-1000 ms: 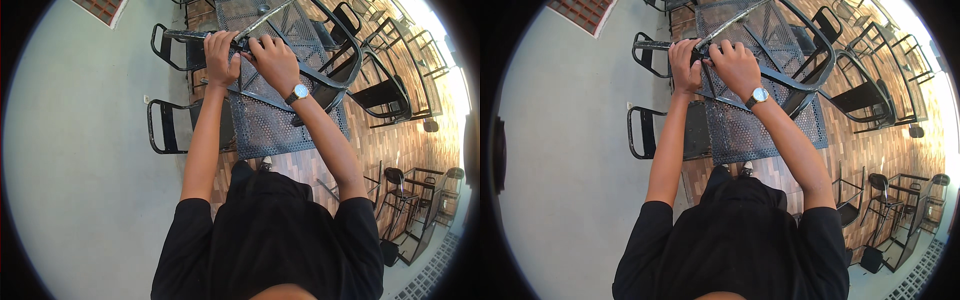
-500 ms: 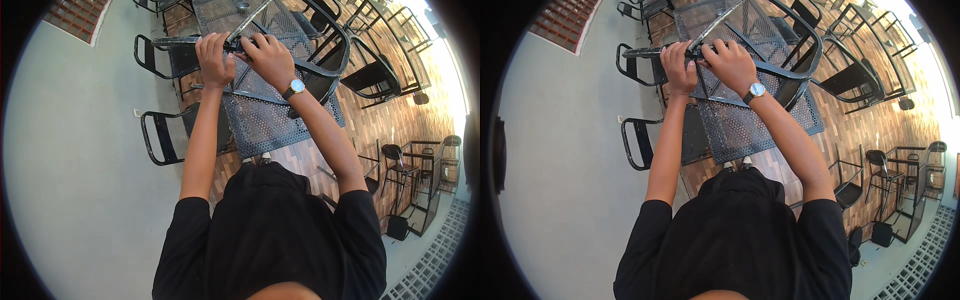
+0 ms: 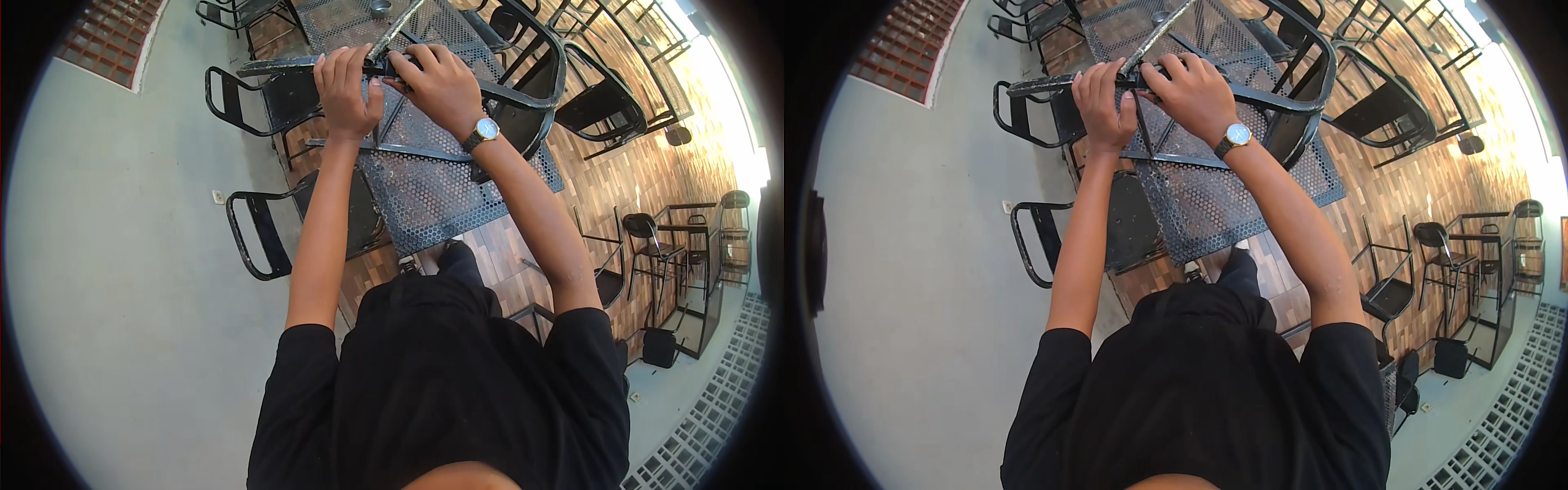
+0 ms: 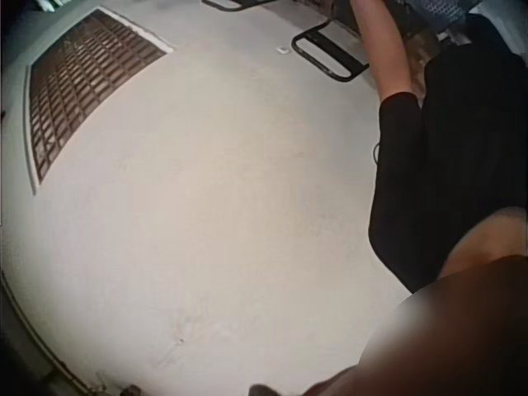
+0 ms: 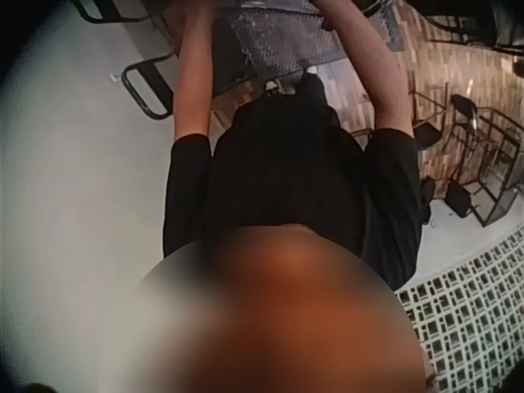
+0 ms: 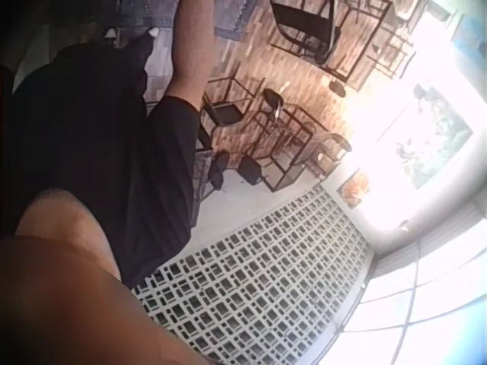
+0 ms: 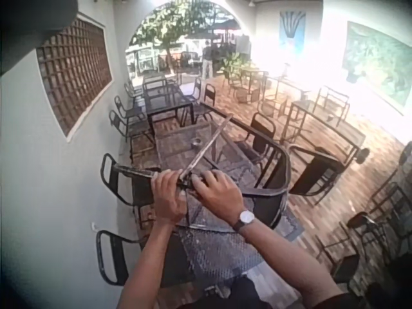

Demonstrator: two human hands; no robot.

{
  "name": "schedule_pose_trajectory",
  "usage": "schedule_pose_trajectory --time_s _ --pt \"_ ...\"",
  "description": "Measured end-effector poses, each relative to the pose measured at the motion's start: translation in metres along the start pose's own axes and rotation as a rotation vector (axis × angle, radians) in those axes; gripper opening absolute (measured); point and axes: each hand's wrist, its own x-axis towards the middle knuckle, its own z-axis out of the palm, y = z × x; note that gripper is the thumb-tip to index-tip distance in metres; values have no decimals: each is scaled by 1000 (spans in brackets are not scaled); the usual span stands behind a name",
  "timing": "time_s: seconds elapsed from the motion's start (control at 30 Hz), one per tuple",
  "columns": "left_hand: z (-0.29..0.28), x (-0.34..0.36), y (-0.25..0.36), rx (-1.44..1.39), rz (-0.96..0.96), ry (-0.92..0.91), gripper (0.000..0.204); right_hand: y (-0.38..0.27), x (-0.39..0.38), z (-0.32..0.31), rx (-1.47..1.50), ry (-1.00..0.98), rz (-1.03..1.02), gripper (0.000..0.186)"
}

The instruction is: Repairing a metal chair frame by wrapping a broken joint with black tape.

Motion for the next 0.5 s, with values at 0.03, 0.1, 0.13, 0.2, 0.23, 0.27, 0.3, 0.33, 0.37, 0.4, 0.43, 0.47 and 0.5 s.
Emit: schedule_pose_trajectory --time_s 0.03,0.1,0.13,0.2,0.23,0.27,0.3,0.33,0.37,0.4,0.43,0.47,0.5 --pt "1 2 -1 0 3 2 48 1 0 2 6 5 -7 40" --pt "3 3 0 -34 -9 4 50 -4 2 -1 18 -81 39 41" --pt "3 1 2 -33 -11 5 50 -7 2 -3 27 -164 86 41" --pt "4 -3 4 -22 -46 25 50 -9 4 -3 10 -197 101 41" --pt "5 -3 2 -25 -41 25 50 -9 7 0 16 -186 106 41" --pt "4 -2 2 -23 -40 24 49 -8 7 1 25 -180 111 40" --pt "3 -2 2 -21 -38 23 49 -7 7 2 22 -182 113 40" --pt "1 -1 2 -24 -36 10 49 -7 8 3 0 -196 115 40" --pt "0 -1 1 -19 -37 10 49 -8 11 4 -16 -206 113 40" --pt "0 0 1 -27 -24 12 49 -8 12 4 -20 -194 112 40" --pt "-1 1 2 -35 -11 14 49 -7 13 2 -23 -181 112 40" --pt "1 1 2 -37 -11 9 49 -6 13 2 -25 -181 112 41" --pt "1 1 3 -33 -8 11 49 -5 15 3 -23 -175 110 41"
